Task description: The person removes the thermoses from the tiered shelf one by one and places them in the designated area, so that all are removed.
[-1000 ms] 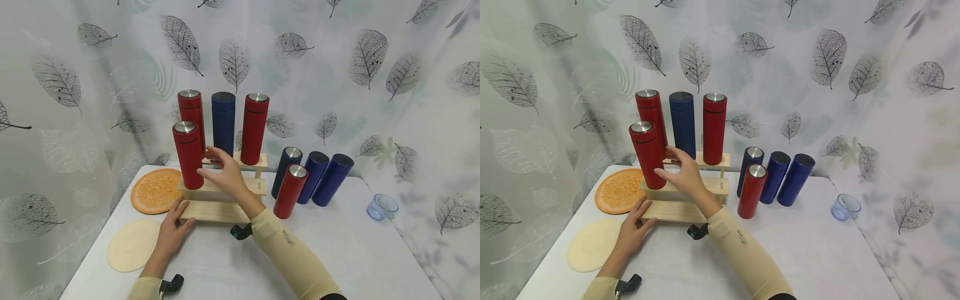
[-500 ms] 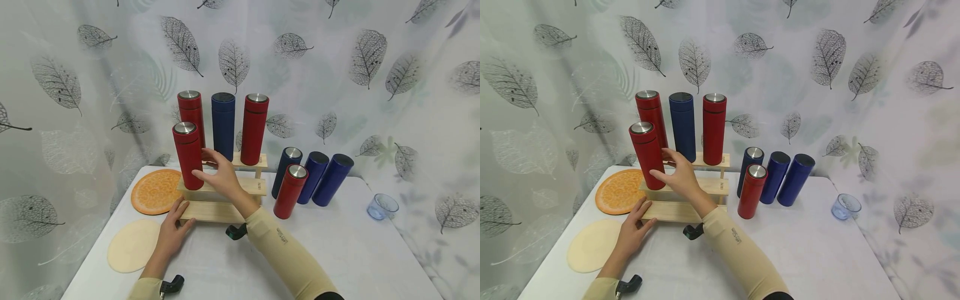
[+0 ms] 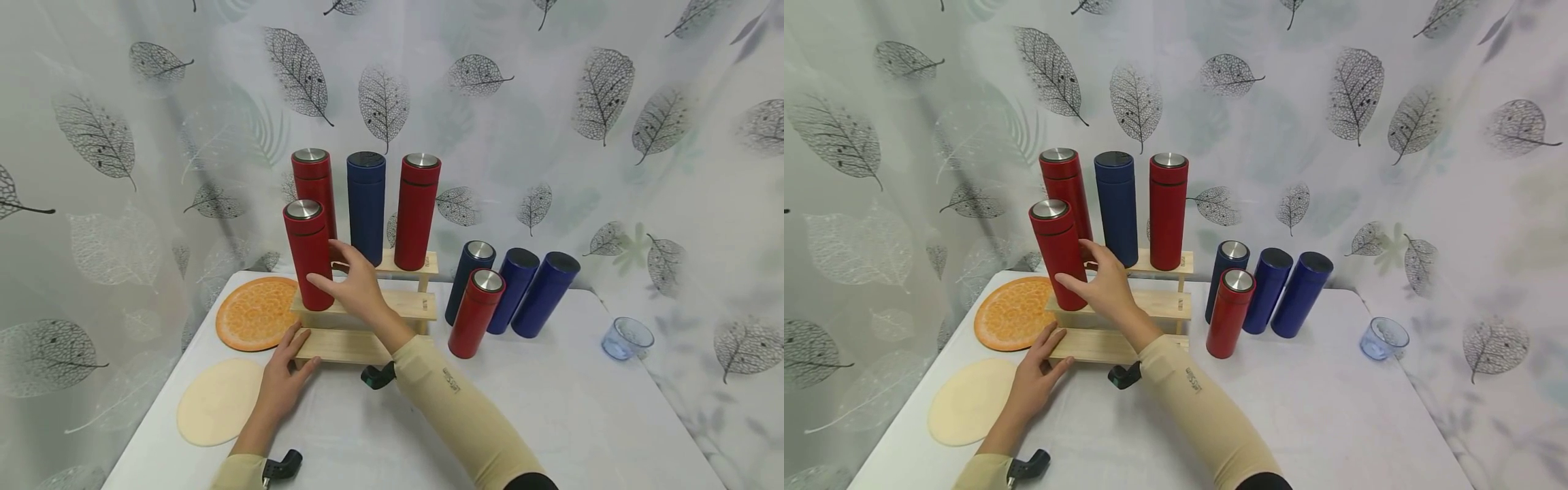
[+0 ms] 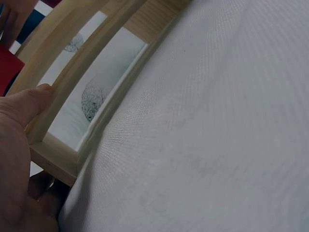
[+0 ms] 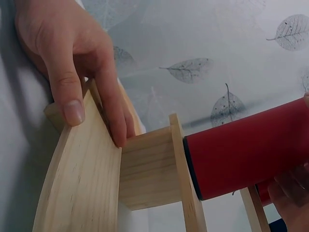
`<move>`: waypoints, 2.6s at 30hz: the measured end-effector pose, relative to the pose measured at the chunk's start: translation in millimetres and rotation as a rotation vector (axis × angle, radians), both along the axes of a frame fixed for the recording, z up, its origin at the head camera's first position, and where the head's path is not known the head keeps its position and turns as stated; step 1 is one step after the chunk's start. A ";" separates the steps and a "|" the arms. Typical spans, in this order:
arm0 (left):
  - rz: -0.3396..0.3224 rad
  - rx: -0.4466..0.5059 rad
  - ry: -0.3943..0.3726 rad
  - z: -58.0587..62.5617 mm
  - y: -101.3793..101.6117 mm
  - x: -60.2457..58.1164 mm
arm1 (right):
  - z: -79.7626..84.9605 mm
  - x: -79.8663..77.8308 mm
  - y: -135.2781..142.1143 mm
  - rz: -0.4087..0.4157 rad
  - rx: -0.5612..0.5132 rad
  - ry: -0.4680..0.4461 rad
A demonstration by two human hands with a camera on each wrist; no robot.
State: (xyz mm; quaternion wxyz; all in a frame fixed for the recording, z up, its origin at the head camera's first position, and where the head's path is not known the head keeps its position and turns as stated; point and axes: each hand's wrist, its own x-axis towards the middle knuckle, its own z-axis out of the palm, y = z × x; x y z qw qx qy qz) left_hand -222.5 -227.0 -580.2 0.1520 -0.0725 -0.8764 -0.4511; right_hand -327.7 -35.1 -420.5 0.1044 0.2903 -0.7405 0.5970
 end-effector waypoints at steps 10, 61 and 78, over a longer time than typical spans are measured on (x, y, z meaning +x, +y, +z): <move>0.002 -0.002 -0.002 -0.9 0.3 0.3 | -1.3 -1.3 -7.4 -0.022 -0.005 -0.032; 0.006 -0.008 0.013 -2.1 0.0 -0.5 | 6.9 -0.7 1.7 -0.047 -0.014 -0.054; -0.001 0.004 0.020 -2.3 -0.2 -0.3 | 3.7 5.8 19.1 -0.053 -0.037 -0.028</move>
